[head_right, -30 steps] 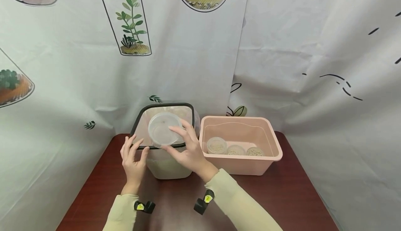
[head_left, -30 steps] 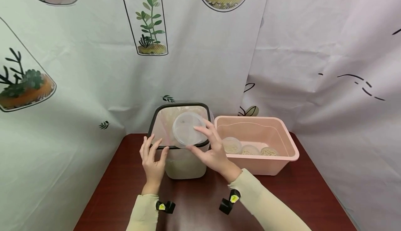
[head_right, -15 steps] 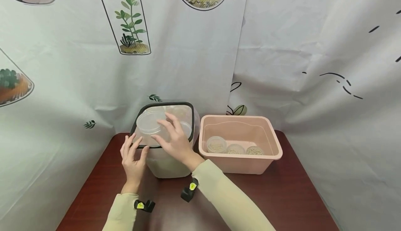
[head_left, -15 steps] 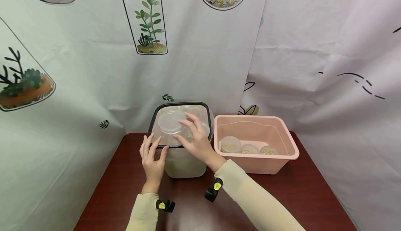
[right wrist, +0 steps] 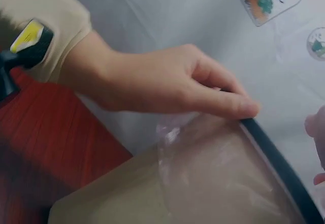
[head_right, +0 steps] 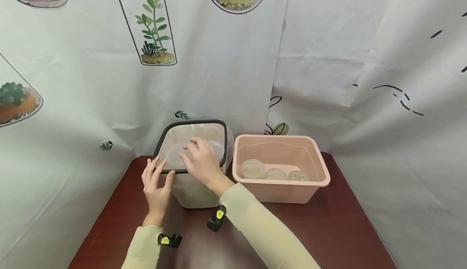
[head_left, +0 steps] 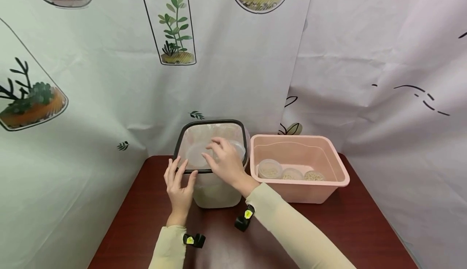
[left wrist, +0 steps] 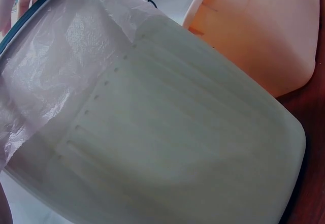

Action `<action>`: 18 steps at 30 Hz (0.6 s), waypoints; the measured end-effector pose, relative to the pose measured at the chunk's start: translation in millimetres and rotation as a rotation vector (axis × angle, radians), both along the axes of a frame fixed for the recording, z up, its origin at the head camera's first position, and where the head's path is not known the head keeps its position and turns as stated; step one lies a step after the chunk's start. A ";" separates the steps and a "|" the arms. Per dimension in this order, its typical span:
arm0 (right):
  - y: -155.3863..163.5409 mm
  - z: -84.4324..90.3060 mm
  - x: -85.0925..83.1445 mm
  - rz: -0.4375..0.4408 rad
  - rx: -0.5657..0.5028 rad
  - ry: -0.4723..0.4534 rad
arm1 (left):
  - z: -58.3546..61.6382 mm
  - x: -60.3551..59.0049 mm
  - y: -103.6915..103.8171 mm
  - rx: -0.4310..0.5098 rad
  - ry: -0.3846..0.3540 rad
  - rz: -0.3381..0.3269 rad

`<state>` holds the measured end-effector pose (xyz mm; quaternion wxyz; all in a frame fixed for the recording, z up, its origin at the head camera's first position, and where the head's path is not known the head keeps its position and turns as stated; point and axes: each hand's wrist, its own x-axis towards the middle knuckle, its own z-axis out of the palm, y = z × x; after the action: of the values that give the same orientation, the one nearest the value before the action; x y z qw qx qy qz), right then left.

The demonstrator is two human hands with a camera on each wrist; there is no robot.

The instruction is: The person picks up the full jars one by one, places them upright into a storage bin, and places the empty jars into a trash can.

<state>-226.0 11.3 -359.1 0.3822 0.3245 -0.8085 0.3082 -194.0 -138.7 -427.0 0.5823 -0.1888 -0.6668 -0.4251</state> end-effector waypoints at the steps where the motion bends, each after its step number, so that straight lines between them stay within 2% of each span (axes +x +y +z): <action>1: -0.4 -0.8 0.5 -0.013 0.021 0.017 | -0.6 -0.1 -0.8 -0.002 -0.003 0.003; 11: -0.4 0.4 3.6 0.009 0.033 0.044 | -22.5 -14.0 -15.2 -0.028 -0.030 0.029; 15: 5.8 -0.6 4.9 0.035 0.023 0.068 | -22.1 -13.2 -17.6 -0.067 -0.064 0.021; 18: 12.5 -2.3 6.8 0.063 0.004 0.110 | -17.4 -9.1 -19.2 -0.108 -0.096 0.022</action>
<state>-219.2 23.8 -361.4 0.4157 0.3669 -0.7761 0.3003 -203.2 -157.8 -444.4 0.5430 -0.1920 -0.7179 -0.3909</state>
